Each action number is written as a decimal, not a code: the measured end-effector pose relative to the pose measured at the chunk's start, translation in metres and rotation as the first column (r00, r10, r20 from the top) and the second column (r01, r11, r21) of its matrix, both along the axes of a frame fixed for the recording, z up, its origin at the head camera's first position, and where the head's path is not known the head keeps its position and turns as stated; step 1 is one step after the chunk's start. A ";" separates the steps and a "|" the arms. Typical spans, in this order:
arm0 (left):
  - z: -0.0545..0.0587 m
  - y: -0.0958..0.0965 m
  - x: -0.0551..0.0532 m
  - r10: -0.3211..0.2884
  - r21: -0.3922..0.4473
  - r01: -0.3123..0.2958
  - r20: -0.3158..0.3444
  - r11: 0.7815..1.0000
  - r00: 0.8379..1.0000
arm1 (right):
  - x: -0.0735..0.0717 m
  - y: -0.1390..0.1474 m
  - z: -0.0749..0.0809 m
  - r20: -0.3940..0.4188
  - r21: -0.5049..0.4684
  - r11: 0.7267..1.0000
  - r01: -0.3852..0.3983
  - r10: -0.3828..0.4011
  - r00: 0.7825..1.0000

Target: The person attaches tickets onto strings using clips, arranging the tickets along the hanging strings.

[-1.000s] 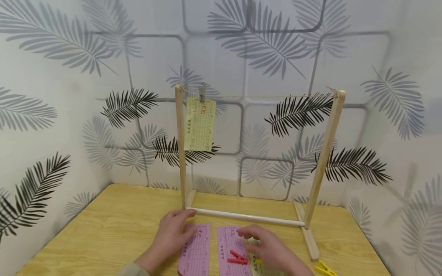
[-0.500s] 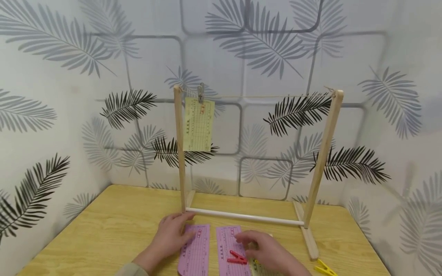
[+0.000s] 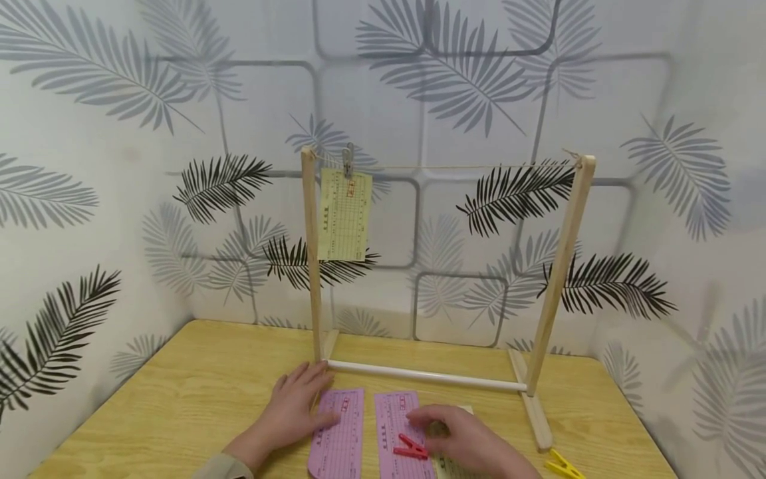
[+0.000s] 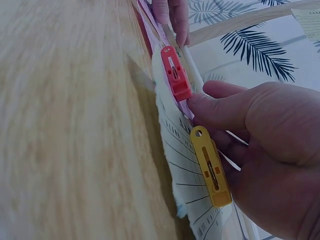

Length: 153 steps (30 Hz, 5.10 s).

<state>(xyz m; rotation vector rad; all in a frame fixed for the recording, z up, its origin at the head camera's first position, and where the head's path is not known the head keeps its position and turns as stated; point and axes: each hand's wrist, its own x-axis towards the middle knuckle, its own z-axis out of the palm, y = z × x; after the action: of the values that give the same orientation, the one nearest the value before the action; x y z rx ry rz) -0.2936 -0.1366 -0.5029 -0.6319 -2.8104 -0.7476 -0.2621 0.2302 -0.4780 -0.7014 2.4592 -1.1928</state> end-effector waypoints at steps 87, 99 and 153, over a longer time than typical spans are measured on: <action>-0.004 0.009 -0.006 0.072 0.262 -0.058 -0.044 0.963 0.996 | 0.004 -0.002 -0.003 -0.107 -0.017 0.993 -0.116 0.114 0.988; -0.002 0.009 -0.006 0.066 0.348 -0.047 -0.042 0.936 0.997 | 0.001 -0.002 -0.008 -0.218 0.030 0.984 -0.173 0.175 0.960; 0.103 0.056 -0.005 0.075 0.656 0.009 -0.100 0.754 0.992 | -0.006 0.020 0.134 -0.397 -0.162 0.970 0.183 -0.234 0.887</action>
<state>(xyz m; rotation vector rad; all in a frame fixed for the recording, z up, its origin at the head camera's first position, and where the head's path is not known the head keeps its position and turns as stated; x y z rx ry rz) -0.2986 -0.0809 -0.4000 -0.4649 -2.1961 -1.5253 -0.2684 0.2498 -0.3442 -0.8103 2.8933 -1.4032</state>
